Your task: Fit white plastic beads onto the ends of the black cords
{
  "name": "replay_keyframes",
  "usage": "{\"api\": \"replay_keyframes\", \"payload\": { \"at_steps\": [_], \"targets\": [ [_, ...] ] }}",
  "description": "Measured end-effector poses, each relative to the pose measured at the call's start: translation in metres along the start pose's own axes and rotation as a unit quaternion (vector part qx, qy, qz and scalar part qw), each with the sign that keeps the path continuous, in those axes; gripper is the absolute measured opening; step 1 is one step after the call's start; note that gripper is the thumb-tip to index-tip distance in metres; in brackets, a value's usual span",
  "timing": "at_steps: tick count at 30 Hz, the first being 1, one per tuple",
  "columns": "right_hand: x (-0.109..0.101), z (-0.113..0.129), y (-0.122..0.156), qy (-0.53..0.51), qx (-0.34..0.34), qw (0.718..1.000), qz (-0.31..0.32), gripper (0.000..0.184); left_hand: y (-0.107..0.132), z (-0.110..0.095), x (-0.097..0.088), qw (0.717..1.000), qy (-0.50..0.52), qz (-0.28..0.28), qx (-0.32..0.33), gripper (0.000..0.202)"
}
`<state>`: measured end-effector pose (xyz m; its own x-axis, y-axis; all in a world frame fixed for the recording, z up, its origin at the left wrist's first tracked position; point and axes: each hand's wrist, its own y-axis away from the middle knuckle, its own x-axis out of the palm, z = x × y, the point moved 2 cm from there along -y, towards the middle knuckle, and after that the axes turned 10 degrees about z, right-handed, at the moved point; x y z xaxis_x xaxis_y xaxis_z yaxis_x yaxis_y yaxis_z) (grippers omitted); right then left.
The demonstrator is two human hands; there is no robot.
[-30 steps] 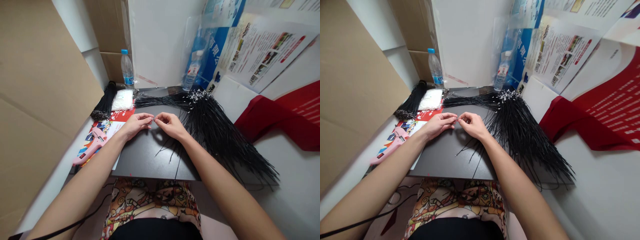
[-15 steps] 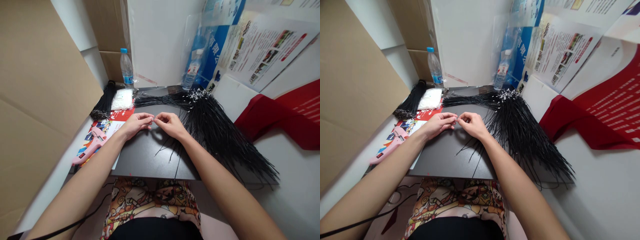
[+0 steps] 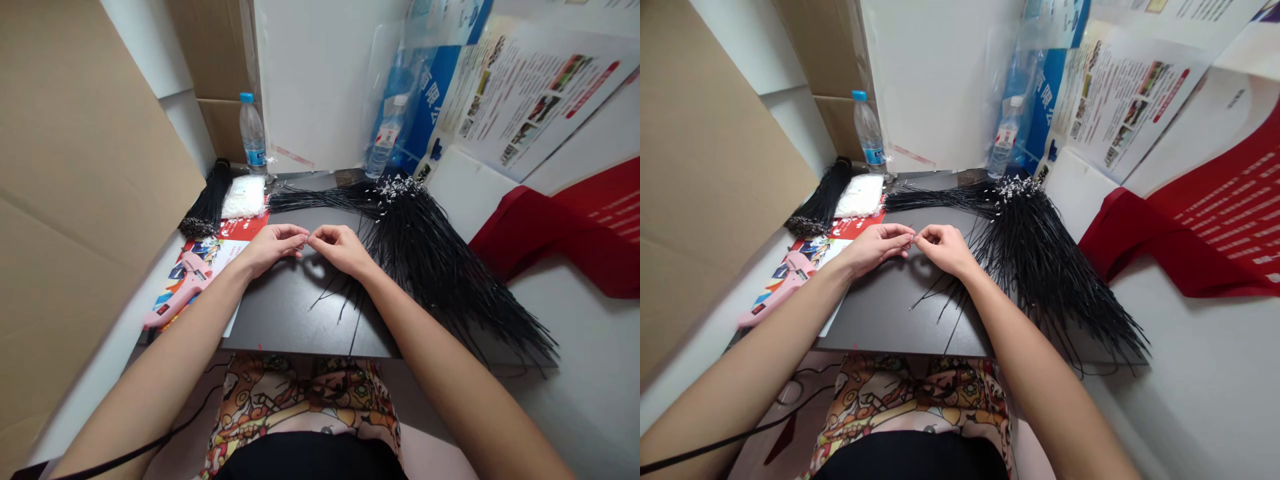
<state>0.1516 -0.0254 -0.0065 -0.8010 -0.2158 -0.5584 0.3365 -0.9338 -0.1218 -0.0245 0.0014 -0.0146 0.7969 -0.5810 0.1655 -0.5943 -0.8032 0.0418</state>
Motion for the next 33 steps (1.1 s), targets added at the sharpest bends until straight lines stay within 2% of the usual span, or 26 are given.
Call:
{"api": "replay_keyframes", "payload": {
  "at_steps": [13,22,33],
  "targets": [
    [0.0,0.008,0.002,0.032,0.008,0.999,-0.036,0.024,-0.001,0.0,0.001,1.0,-0.021,-0.014,0.018,0.029],
    [-0.001,0.009,0.002,0.055,0.026,0.997,-0.042,0.022,0.002,-0.005,0.003,0.995,-0.092,-0.03,0.03,0.036],
    [0.0,0.01,0.002,0.036,0.029,0.998,-0.038,0.022,0.001,-0.007,0.007,0.984,-0.156,-0.035,0.077,0.032]
  ]
}}
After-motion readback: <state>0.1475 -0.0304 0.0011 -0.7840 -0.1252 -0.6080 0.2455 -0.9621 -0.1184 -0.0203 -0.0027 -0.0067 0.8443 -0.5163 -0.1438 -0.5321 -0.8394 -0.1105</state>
